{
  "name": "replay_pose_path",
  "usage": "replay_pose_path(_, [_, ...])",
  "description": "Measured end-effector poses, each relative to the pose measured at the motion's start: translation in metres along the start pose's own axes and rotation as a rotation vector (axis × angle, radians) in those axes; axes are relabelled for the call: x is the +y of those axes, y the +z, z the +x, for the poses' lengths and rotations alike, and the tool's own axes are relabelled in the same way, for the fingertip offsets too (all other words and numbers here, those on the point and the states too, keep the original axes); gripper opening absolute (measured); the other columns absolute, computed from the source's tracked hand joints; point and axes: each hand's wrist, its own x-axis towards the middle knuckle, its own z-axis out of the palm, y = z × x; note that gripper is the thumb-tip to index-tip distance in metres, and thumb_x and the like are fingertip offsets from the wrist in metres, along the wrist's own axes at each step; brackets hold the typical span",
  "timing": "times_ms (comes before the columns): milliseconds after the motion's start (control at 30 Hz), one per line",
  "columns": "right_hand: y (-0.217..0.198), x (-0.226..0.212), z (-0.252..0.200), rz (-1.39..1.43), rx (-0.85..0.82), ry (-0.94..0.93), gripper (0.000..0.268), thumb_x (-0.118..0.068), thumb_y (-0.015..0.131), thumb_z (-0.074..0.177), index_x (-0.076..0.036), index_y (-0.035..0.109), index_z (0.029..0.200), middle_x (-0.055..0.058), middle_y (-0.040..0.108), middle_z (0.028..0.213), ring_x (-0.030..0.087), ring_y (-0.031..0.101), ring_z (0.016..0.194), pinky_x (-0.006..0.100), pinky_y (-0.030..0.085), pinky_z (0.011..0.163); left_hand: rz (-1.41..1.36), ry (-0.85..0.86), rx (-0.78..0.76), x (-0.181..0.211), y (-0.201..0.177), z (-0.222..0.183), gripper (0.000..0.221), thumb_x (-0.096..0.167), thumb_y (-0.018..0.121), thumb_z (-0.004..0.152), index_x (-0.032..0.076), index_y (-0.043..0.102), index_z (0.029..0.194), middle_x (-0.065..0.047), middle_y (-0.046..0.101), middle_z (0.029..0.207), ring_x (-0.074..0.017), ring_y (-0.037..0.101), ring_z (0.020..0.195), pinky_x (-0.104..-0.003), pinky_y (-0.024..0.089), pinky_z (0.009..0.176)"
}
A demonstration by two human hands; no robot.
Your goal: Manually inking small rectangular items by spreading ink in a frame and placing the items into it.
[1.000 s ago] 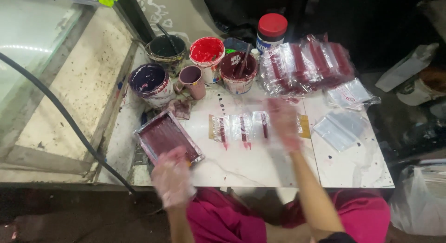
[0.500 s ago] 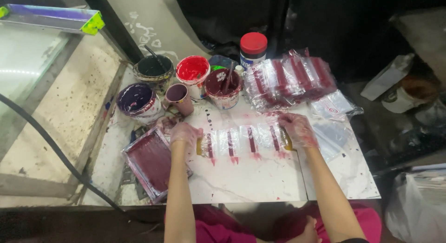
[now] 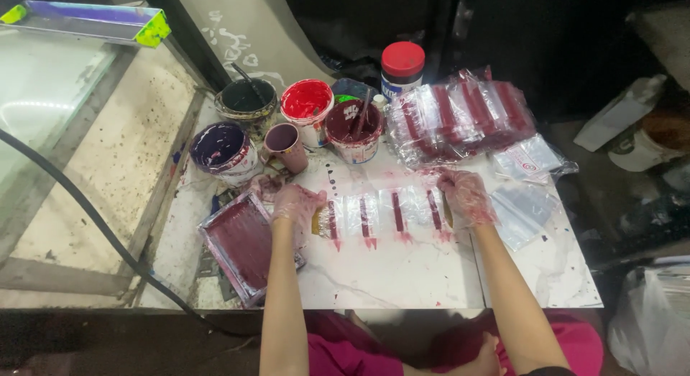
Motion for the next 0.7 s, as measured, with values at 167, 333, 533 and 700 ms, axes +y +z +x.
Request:
replay_pose_path(167, [0.004,0.01,0.01,-0.125,0.019,-0.118,0.01,-0.015,0.069,0.09,-0.016,0.079,0.092,0.015,0.076,0.093,0.036,0.072,0.102,0.045,0.057,0.085,-0.053,0.043,-0.019,0.006,0.0,-0.009,0.03,0.05,0.077,0.079,0.024,0.082,0.094,-0.003,0.079,0.092,-0.0286,0.073,0.104,-0.042,0.06,0.088])
replay_pose_path(333, [-0.002,-0.007,-0.008,-0.072,0.024,-0.07,0.011,-0.015,0.068,0.091,-0.018,0.078,0.094,0.013,0.076,0.096,0.036,0.071,0.103,0.045,0.057,0.086,-0.093,0.061,-0.037,0.01,-0.006,-0.014,0.026,0.049,0.076,0.08,0.027,0.082,0.093,-0.002,0.079,0.091,-0.0283,0.072,0.104,-0.042,0.059,0.088])
replay_pose_path(533, [0.012,0.028,0.005,0.021,0.06,-0.039,0.011,-0.017,0.067,0.093,-0.019,0.077,0.099,0.013,0.075,0.104,0.036,0.068,0.111,0.046,0.056,0.091,-0.146,0.101,-0.044,0.015,-0.016,-0.024,0.021,0.047,0.074,0.082,0.03,0.082,0.091,0.0,0.078,0.091,-0.0278,0.072,0.104,-0.042,0.059,0.088])
replay_pose_path(700, [-0.023,0.003,-0.014,0.085,0.089,-0.064,0.011,-0.019,0.063,0.097,-0.02,0.073,0.097,0.012,0.072,0.106,0.037,0.067,0.108,0.047,0.054,0.091,-0.185,0.137,-0.058,0.017,-0.028,-0.022,0.018,0.046,0.073,0.083,0.032,0.082,0.09,0.001,0.078,0.09,-0.0275,0.071,0.104,-0.042,0.058,0.088])
